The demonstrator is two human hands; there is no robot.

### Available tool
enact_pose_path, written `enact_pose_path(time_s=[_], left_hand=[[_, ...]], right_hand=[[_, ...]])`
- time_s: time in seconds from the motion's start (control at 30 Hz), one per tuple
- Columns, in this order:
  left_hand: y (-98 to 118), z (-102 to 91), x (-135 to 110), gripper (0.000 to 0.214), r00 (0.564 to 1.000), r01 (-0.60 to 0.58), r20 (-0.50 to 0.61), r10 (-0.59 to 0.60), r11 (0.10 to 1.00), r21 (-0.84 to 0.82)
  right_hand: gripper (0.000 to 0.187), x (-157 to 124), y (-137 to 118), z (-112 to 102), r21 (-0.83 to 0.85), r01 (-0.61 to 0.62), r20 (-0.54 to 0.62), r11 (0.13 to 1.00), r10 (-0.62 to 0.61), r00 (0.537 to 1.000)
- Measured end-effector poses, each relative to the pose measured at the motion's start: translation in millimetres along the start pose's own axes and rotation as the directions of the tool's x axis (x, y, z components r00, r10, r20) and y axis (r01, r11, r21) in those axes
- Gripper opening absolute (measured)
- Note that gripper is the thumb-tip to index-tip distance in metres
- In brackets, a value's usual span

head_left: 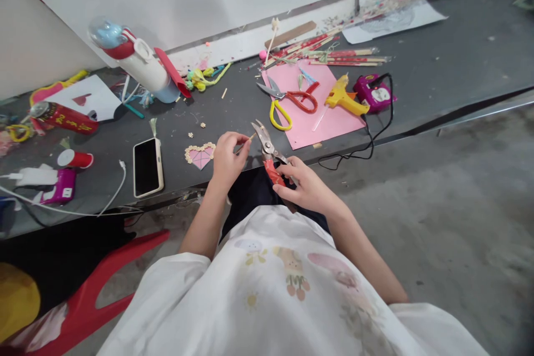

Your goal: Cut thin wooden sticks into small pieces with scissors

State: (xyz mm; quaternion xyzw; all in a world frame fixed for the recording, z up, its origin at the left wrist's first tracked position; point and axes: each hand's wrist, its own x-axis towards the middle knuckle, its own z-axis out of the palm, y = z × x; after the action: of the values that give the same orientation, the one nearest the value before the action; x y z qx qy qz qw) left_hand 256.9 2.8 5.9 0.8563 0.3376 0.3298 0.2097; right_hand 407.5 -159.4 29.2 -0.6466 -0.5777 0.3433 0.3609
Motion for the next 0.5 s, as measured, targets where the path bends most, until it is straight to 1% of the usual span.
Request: enact_pose_path(time_s=[0.5], left_hand=[[-4.8, 0.9, -0.4, 0.016, 0.999, -0.032, 0.005, 0.032, 0.999, 0.021]], right_hand=[[0.009, 0.3, -0.3, -1.7, 0.013, -0.007, 0.024, 1.0, 0.007, 1.0]])
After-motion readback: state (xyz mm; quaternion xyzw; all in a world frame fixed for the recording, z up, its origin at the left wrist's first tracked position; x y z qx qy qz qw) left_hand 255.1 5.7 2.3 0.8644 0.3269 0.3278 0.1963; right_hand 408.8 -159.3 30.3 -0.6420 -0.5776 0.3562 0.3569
